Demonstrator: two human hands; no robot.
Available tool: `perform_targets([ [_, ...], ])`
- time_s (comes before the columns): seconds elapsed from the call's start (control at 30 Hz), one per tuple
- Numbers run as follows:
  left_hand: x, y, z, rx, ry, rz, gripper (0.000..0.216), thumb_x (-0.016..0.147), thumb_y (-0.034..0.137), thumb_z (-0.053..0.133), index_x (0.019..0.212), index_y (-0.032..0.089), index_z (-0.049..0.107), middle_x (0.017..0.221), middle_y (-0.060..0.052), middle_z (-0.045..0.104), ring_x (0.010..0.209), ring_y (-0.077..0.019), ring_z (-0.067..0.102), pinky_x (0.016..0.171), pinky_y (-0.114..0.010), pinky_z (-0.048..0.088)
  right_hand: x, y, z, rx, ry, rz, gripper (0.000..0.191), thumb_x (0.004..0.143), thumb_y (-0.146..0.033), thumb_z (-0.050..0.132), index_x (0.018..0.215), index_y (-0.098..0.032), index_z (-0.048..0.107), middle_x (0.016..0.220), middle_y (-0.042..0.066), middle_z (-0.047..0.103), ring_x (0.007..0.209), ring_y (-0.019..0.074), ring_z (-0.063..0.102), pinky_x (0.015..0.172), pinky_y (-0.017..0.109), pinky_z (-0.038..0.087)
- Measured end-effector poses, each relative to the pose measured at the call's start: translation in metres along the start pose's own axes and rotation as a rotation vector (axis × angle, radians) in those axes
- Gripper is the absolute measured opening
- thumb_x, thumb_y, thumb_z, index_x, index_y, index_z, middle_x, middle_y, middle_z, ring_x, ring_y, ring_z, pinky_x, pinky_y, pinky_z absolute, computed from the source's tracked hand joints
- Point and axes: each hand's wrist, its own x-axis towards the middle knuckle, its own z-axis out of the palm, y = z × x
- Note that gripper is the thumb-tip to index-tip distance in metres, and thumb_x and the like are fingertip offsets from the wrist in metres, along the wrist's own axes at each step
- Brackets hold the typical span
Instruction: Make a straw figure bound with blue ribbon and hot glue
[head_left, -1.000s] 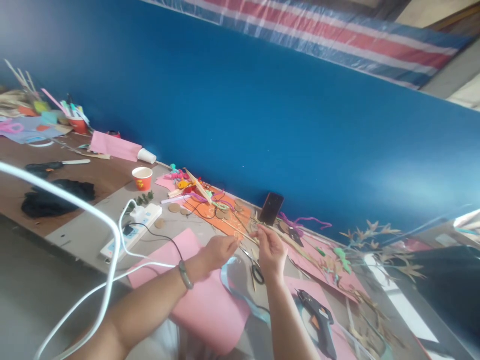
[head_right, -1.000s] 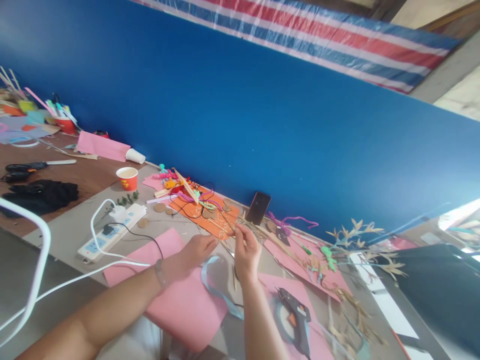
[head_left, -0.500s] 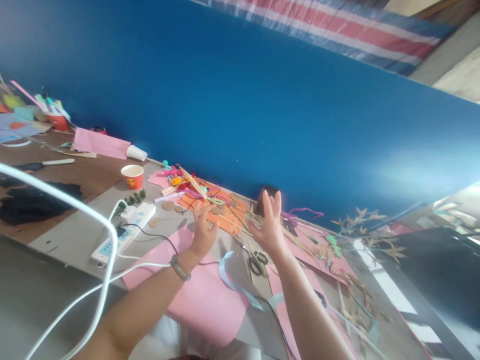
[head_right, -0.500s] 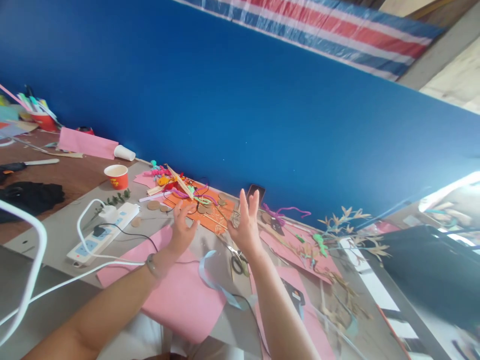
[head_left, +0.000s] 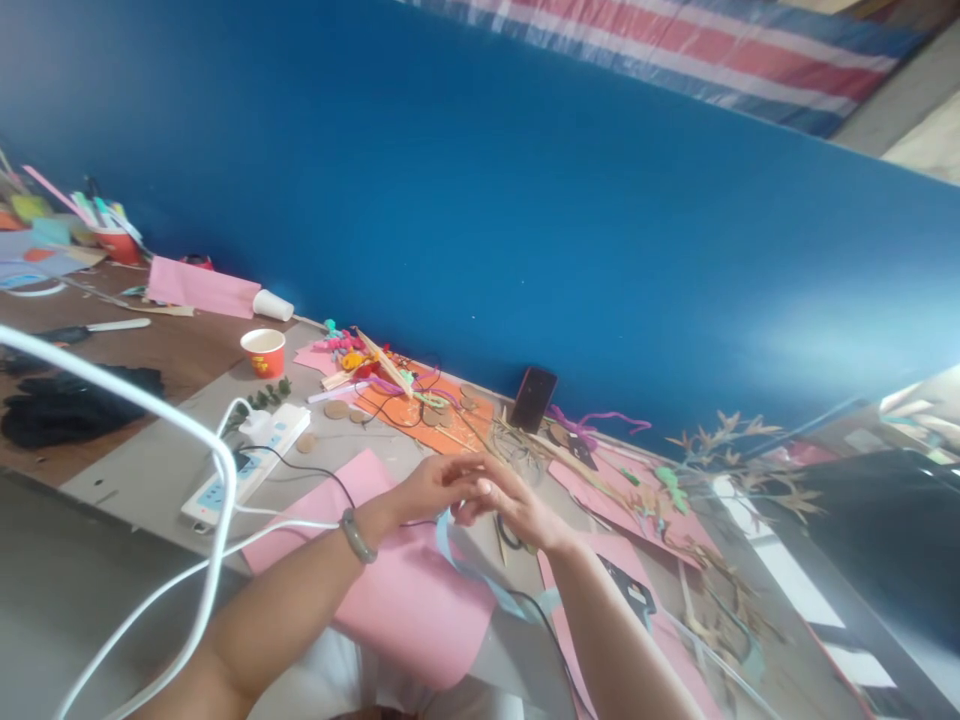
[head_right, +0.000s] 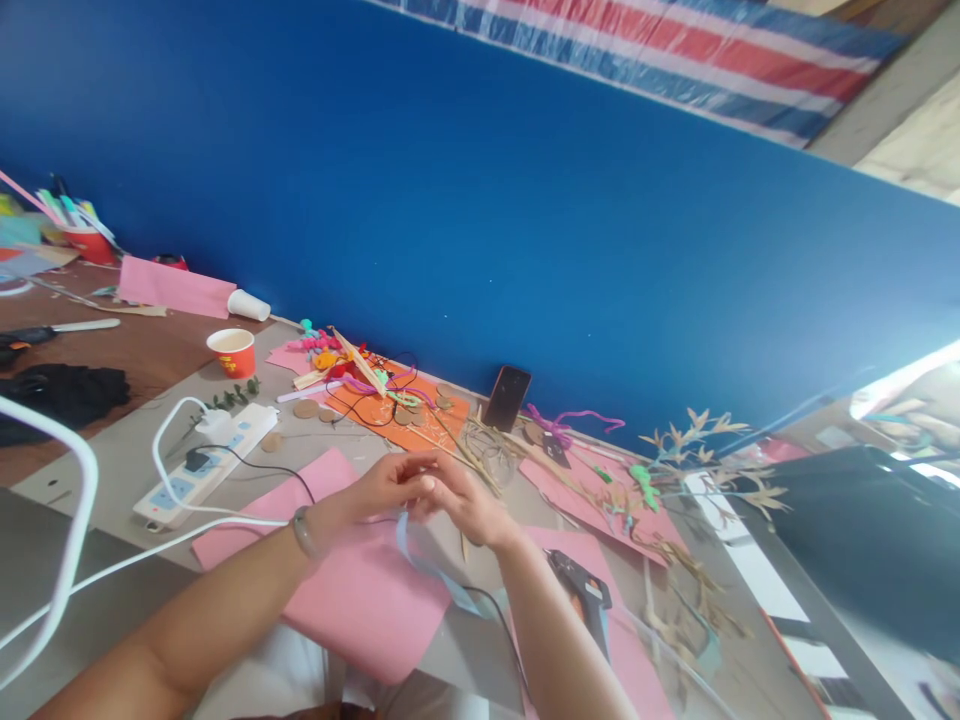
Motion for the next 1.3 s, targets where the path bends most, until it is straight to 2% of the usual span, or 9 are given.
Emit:
perform_targets([
  [0.17,-0.002,0.003,-0.001,0.226,-0.041,-0.022,0.033,0.084,0.042,0.056,0.084,0.011,0.068,0.061,0.000,0.056,0.053,-0.0089,0.045,0.049,-0.021,0.032,-0.005,-0.003,-0.016,-0.188,0.019,0.009,0.047,0.091,-0.050,0.044,0.128,-0.021,0.052,0.082,0.006,0.072,0.068,0.0194,0.069,0.062,0.033,0.055],
  [0.3,-0.001,-0.003,-0.008,0.585,0.303,0.073,0.028,0.084,0.033,0.054,0.067,0.013,0.063,0.054,0.003,0.051,0.053,-0.0087,0.042,0.053,-0.022,0.032,-0.007,-0.005,-0.046,-0.928,0.720,-0.235,0.023,0.086,-0.036,0.058,0.096,-0.018,0.069,0.082,0.007,0.072,0.079,0.0225,0.066,0.085,0.042,0.047],
  [0.37,0.001,-0.007,-0.014,0.620,0.484,0.076,0.024,0.085,0.030,0.053,0.070,0.014,0.064,0.056,0.003,0.053,0.054,-0.0091,0.045,0.055,-0.022,0.035,-0.010,-0.005,-0.056,-1.168,0.915,-0.330,0.020,0.086,-0.029,0.057,0.098,-0.017,0.068,0.097,0.011,0.071,0.096,0.0259,0.063,0.098,0.047,0.036],
  [0.5,0.006,-0.014,-0.023,0.721,0.740,0.304,0.007,0.075,0.017,0.063,0.081,0.016,0.067,0.087,-0.005,0.062,0.084,-0.0164,0.059,0.078,-0.028,0.047,-0.015,0.010,-0.057,-1.319,0.670,-0.195,0.016,0.084,-0.025,0.057,0.095,-0.019,0.067,0.097,0.009,0.070,0.097,0.0247,0.060,0.102,0.046,0.026],
  [0.57,0.008,-0.018,-0.026,0.773,0.782,0.392,0.026,0.073,0.012,0.064,0.098,0.019,0.066,0.110,-0.009,0.057,0.100,-0.0198,0.057,0.088,-0.034,0.047,-0.017,0.025,-0.053,-1.306,0.491,0.026,0.013,0.080,-0.023,0.061,0.091,-0.021,0.067,0.091,0.007,0.071,0.094,0.0244,0.061,0.102,0.047,0.022],
  [0.67,0.008,-0.023,-0.026,0.717,0.783,0.379,0.030,0.077,0.010,0.059,0.104,0.020,0.064,0.122,-0.011,0.048,0.076,-0.0111,0.060,0.077,-0.031,0.053,-0.017,0.050,-0.051,-1.222,0.356,0.386,0.014,0.076,-0.021,0.062,0.089,-0.020,0.068,0.087,0.006,0.072,0.089,0.0231,0.062,0.096,0.041,0.027],
  [0.77,0.007,-0.026,-0.024,0.677,0.762,0.349,0.026,0.078,0.010,0.058,0.102,0.018,0.063,0.121,-0.011,0.046,0.059,-0.0041,0.053,0.065,-0.026,0.053,-0.016,0.068,-0.054,-1.154,0.350,0.531,0.014,0.077,-0.023,0.059,0.085,-0.018,0.069,0.079,0.007,0.072,0.077,0.0213,0.063,0.084,0.036,0.033],
  [1.07,0.007,-0.024,-0.025,0.721,0.744,0.368,0.023,0.077,0.010,0.057,0.098,0.018,0.063,0.116,-0.011,0.050,0.067,-0.0080,0.055,0.060,-0.023,0.050,-0.004,0.098,-0.050,-0.973,0.407,0.544,0.008,0.071,-0.017,0.060,0.065,-0.017,0.065,0.066,0.005,0.068,0.069,0.0199,0.061,0.071,0.031,0.034],
  [1.3,0.007,-0.020,-0.021,0.623,0.672,0.260,0.018,0.079,0.017,0.057,0.095,0.017,0.064,0.099,-0.008,0.064,0.070,-0.0114,0.057,0.058,-0.021,0.046,-0.005,0.092,-0.051,-0.731,0.610,0.295,0.016,0.082,-0.027,0.047,0.074,-0.018,0.058,0.075,0.006,0.067,0.075,0.0189,0.061,0.068,0.029,0.042],
])
